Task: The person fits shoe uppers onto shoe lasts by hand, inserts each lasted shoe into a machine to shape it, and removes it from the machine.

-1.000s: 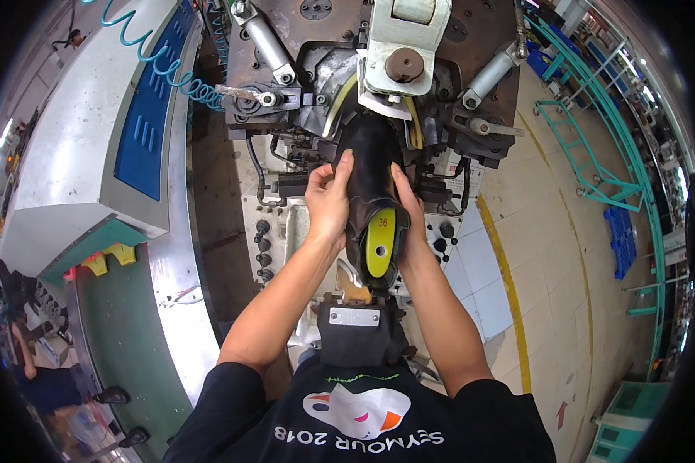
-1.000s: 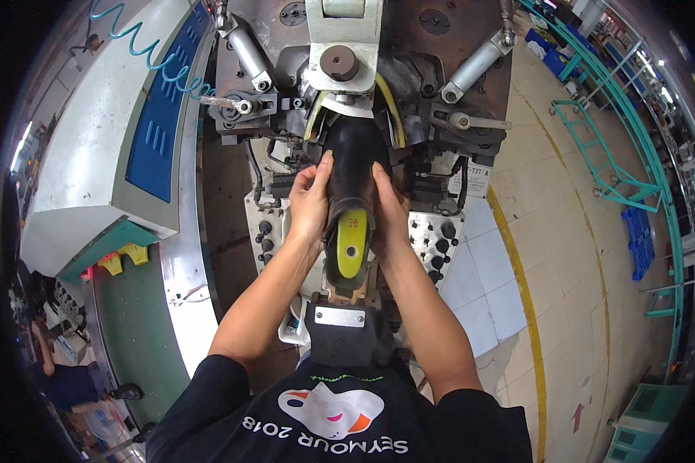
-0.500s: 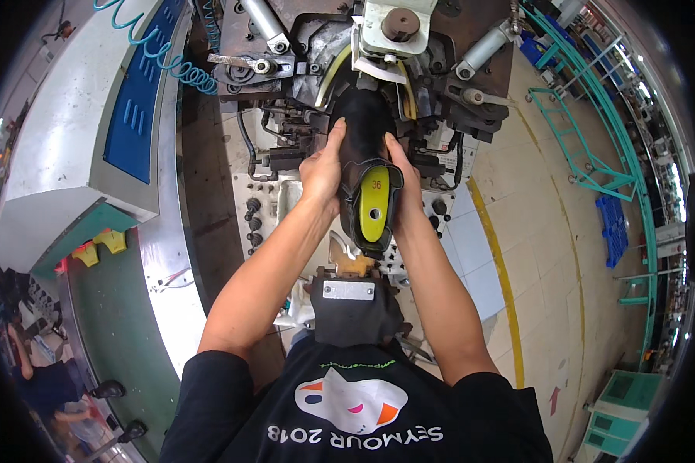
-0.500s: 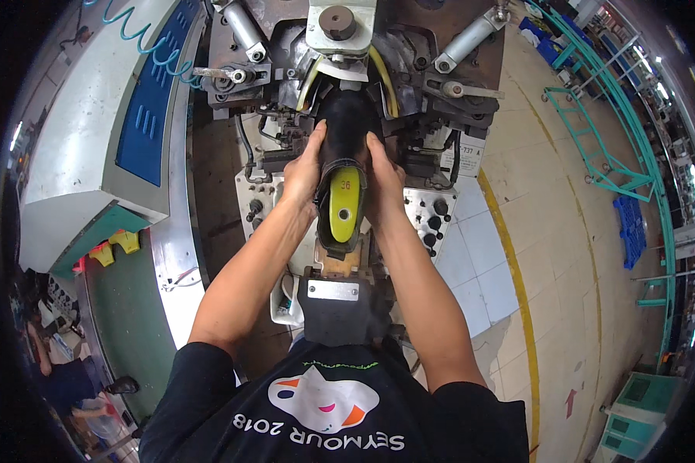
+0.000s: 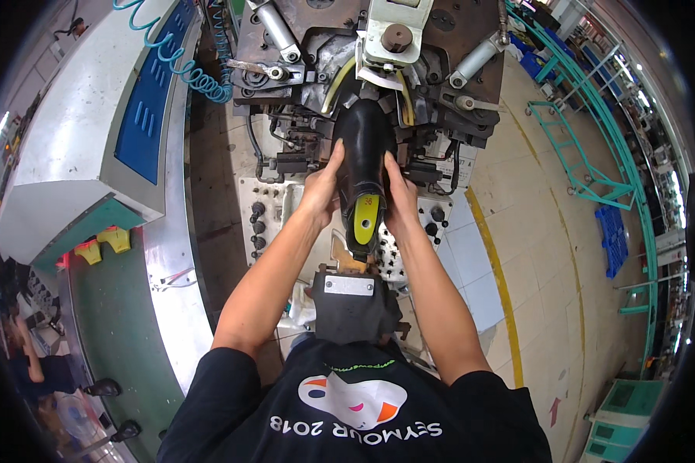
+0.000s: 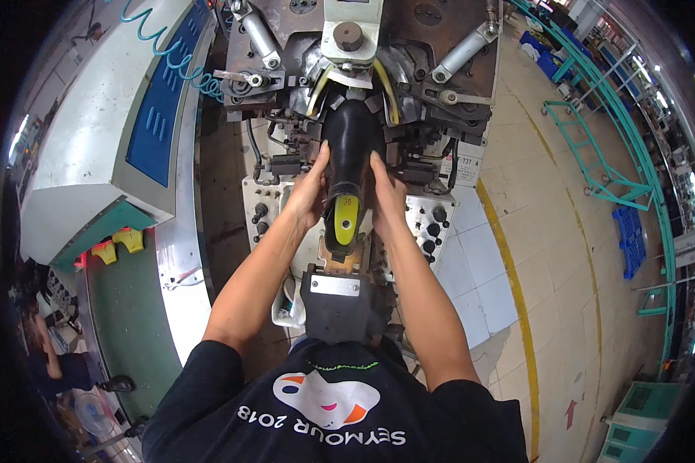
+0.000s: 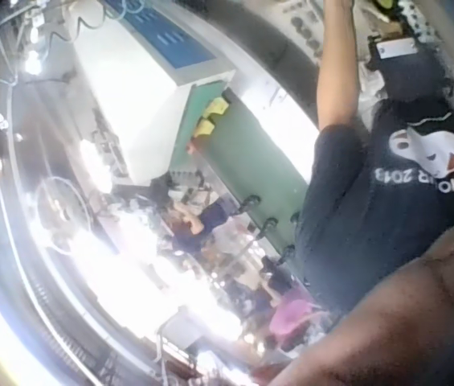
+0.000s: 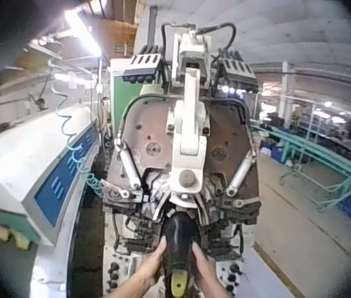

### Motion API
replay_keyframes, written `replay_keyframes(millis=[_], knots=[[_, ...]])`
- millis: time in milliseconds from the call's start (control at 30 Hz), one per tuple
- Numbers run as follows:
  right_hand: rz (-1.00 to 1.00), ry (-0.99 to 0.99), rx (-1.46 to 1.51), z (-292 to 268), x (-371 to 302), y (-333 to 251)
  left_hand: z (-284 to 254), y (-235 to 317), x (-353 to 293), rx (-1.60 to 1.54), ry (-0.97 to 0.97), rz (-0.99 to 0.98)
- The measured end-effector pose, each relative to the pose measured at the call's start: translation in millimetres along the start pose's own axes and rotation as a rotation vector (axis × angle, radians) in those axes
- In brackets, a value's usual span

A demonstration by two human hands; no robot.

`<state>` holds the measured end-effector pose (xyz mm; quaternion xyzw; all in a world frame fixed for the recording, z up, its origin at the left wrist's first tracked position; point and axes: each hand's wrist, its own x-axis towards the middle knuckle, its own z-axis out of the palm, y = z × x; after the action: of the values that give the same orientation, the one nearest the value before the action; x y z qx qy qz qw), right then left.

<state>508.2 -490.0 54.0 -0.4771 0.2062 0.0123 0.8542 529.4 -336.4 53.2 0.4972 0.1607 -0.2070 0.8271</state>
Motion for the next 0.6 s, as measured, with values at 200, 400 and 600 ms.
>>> replay_keyframes(millis=[200,400,600], knots=[[-0.119,-0.167,0.04,-30,7,28,-27,-32,17,-0.206,-0.243,0.16],[-0.139,-0.209,0.091,-36,17,37,-30,-38,30,-0.318,-0.379,0.18],[-0.039,-0.173,0.104,-20,6,20,-22,-21,11,-0.163,-0.372,0.109]])
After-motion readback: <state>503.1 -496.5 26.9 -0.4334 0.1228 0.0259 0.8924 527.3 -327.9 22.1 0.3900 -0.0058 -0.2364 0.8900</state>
